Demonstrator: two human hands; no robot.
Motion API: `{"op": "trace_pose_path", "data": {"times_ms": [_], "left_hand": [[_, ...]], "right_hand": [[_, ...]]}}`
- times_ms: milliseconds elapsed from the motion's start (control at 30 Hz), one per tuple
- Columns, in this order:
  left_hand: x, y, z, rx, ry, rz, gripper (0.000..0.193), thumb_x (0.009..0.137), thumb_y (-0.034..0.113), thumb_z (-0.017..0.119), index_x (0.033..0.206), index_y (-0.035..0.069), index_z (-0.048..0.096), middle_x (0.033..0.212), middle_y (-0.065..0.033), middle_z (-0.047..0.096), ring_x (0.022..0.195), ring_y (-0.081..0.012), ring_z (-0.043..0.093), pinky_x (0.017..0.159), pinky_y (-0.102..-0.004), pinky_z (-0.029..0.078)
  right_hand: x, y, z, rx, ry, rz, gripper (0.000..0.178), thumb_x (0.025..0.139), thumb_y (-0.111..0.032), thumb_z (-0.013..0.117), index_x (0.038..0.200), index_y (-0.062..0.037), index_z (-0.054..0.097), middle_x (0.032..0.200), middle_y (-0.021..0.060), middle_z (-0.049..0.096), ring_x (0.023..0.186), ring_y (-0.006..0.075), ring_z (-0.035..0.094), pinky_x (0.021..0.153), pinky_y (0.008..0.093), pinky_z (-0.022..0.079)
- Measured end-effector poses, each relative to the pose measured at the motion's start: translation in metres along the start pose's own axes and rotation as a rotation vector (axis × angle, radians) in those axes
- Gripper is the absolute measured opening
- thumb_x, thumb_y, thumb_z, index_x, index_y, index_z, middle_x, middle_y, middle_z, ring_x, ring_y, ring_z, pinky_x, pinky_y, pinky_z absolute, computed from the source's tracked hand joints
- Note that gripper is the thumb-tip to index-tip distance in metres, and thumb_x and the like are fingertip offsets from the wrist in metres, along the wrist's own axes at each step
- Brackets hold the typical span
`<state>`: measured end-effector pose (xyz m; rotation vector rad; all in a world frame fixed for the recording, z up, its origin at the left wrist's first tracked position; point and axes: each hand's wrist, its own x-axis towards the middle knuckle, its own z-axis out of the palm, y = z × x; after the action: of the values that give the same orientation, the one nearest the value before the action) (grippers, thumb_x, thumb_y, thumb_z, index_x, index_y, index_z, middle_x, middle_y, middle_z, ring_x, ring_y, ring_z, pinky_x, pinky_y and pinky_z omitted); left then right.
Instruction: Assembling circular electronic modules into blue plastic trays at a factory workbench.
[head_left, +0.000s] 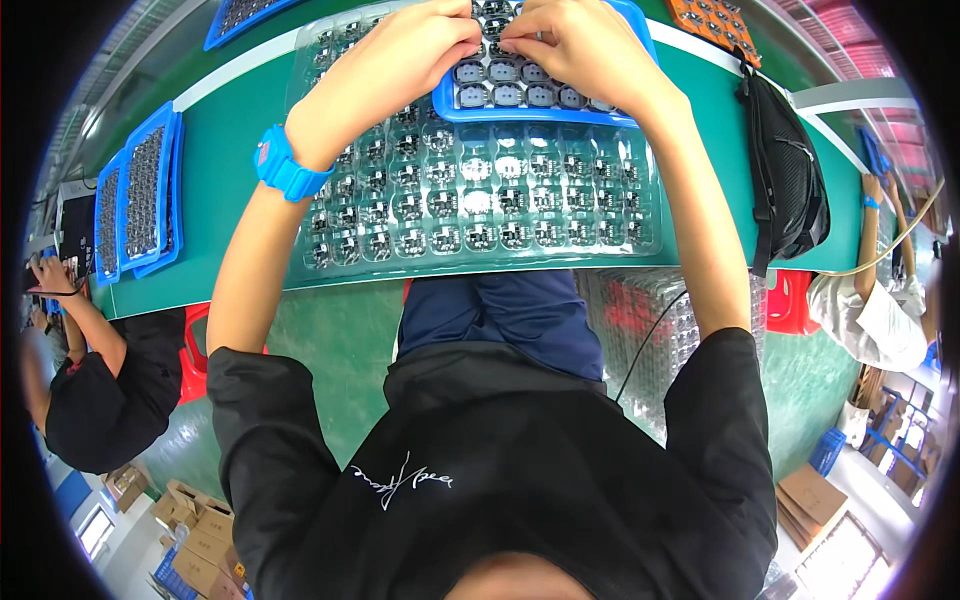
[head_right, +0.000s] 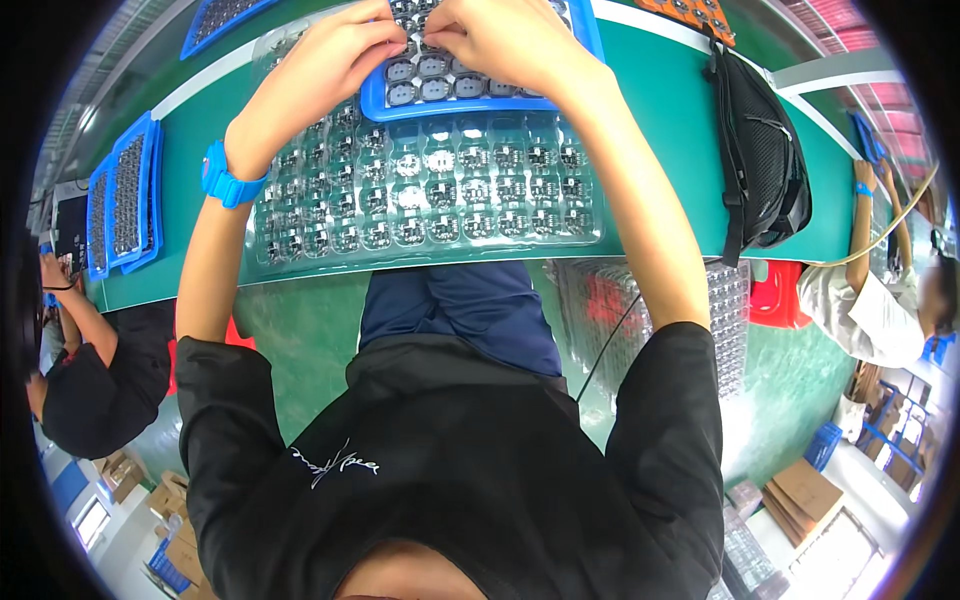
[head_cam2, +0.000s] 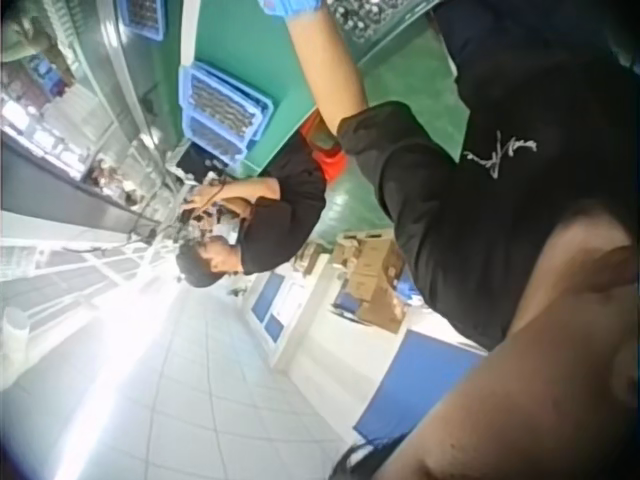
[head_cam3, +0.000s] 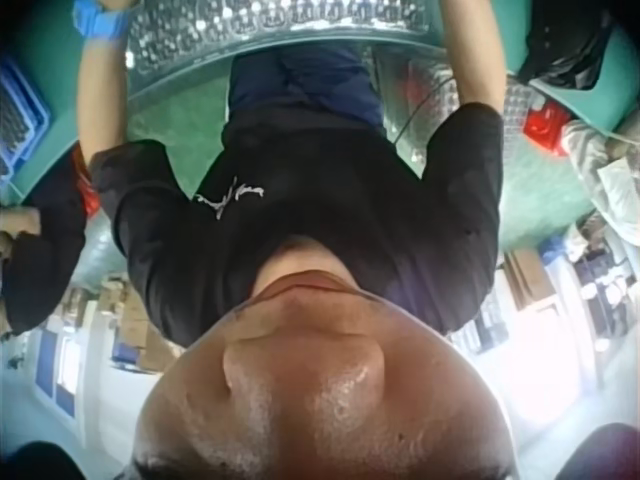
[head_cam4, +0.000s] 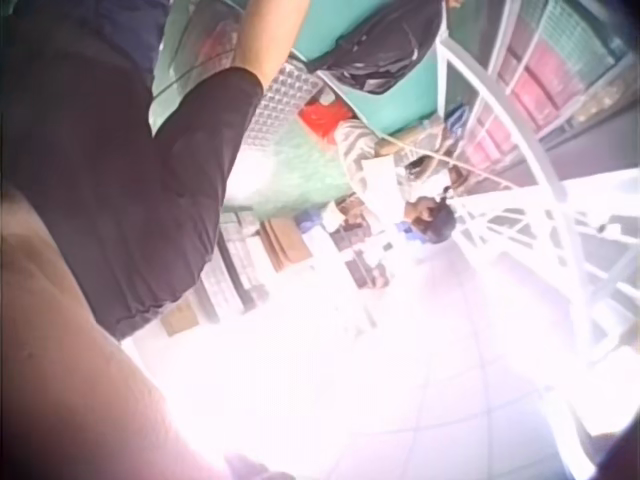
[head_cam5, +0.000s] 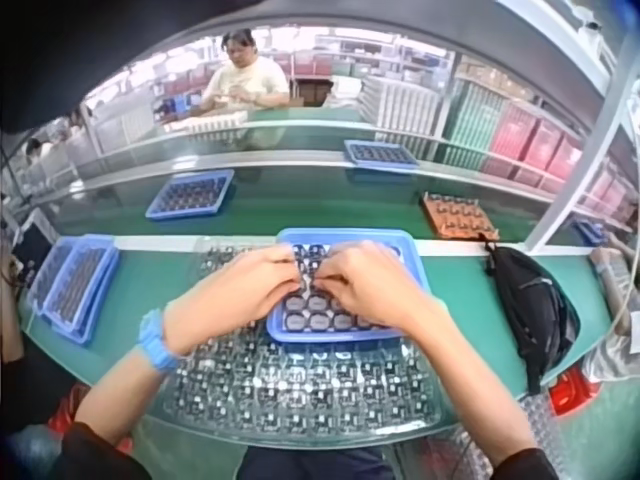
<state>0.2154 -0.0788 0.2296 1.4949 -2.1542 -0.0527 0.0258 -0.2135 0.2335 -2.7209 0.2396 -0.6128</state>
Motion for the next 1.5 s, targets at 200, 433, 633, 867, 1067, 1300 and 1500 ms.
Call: {"op": "trace_pose_path", "data": {"times_ms": [200, 433, 633, 867, 1067, 1300, 1500], "left_hand": [[-0.004, -0.003, 0.012, -0.027, 0.129, 0.059, 0.015, 0.093, 0.006, 0.063, 0.103, -0.003, 0.069, 0.105, -0.0182, 0.064, 0.099, -0.0378, 0.064, 0.088, -0.0444, 0.053], [-0.014, -0.023, 0.036, 0.081, 0.204, 0.04, 0.011, 0.095, 0.009, 0.066, 0.099, -0.001, 0.068, 0.1, -0.0137, 0.06, 0.091, -0.0347, 0.066, 0.079, -0.0447, 0.055], [-0.016, -0.02, 0.03, 0.055, 0.17, 0.0, 0.01, 0.094, 0.009, 0.066, 0.098, -0.001, 0.068, 0.102, -0.0131, 0.06, 0.093, -0.0341, 0.067, 0.081, -0.0453, 0.056], [-0.017, -0.021, 0.032, 0.049, 0.201, -0.002, 0.013, 0.095, 0.01, 0.067, 0.099, -0.002, 0.067, 0.102, -0.0134, 0.06, 0.094, -0.0343, 0.067, 0.081, -0.0452, 0.056], [-0.018, -0.019, 0.036, 0.022, 0.222, -0.03, 0.015, 0.094, 0.01, 0.067, 0.096, -0.004, 0.062, 0.101, -0.0142, 0.059, 0.095, -0.0347, 0.066, 0.081, -0.0453, 0.056], [-0.021, -0.021, 0.034, -0.022, 0.211, -0.038, 0.012, 0.093, 0.007, 0.067, 0.095, -0.003, 0.061, 0.1, -0.0145, 0.058, 0.096, -0.0351, 0.066, 0.081, -0.0456, 0.057], [-0.019, -0.015, 0.028, -0.037, 0.165, -0.066, 0.012, 0.093, 0.008, 0.069, 0.097, -0.001, 0.062, 0.102, -0.0143, 0.056, 0.093, -0.0357, 0.066, 0.08, -0.0456, 0.057]], "right_hand": [[-0.002, 0.003, -0.001, -0.043, 0.013, -0.025, 0.014, 0.087, -0.012, 0.073, 0.092, -0.0001, 0.077, 0.092, 0.0173, 0.072, 0.086, 0.039, 0.069, 0.077, 0.0464, 0.054], [-0.003, 0.011, 0.01, -0.073, -0.013, -0.012, 0.014, 0.088, -0.012, 0.074, 0.099, -0.005, 0.08, 0.088, 0.0097, 0.07, 0.083, 0.0317, 0.069, 0.075, 0.0392, 0.053], [-0.002, 0.009, 0.005, -0.097, -0.056, -0.01, 0.014, 0.088, -0.012, 0.075, 0.099, -0.0041, 0.08, 0.088, 0.0099, 0.07, 0.082, 0.032, 0.069, 0.075, 0.0391, 0.053], [-0.002, 0.009, 0.006, -0.093, -0.053, 0.024, 0.014, 0.09, -0.015, 0.076, 0.098, -0.004, 0.079, 0.089, 0.0101, 0.07, 0.081, 0.0317, 0.069, 0.074, 0.0384, 0.053], [-0.001, 0.005, 0.007, -0.097, -0.067, 0.069, 0.015, 0.09, -0.015, 0.076, 0.099, -0.0038, 0.079, 0.089, 0.0098, 0.07, 0.079, 0.0318, 0.068, 0.073, 0.0377, 0.053], [-0.001, -0.001, 0.01, -0.145, -0.074, 0.035, 0.016, 0.089, -0.015, 0.077, 0.099, -0.0036, 0.079, 0.089, 0.0091, 0.07, 0.079, 0.0307, 0.068, 0.072, 0.0378, 0.053], [-0.004, -0.005, 0.014, -0.159, -0.015, 0.066, 0.015, 0.091, -0.017, 0.075, 0.098, -0.0041, 0.077, 0.092, 0.0091, 0.068, 0.079, 0.0314, 0.068, 0.072, 0.0404, 0.053]]}}
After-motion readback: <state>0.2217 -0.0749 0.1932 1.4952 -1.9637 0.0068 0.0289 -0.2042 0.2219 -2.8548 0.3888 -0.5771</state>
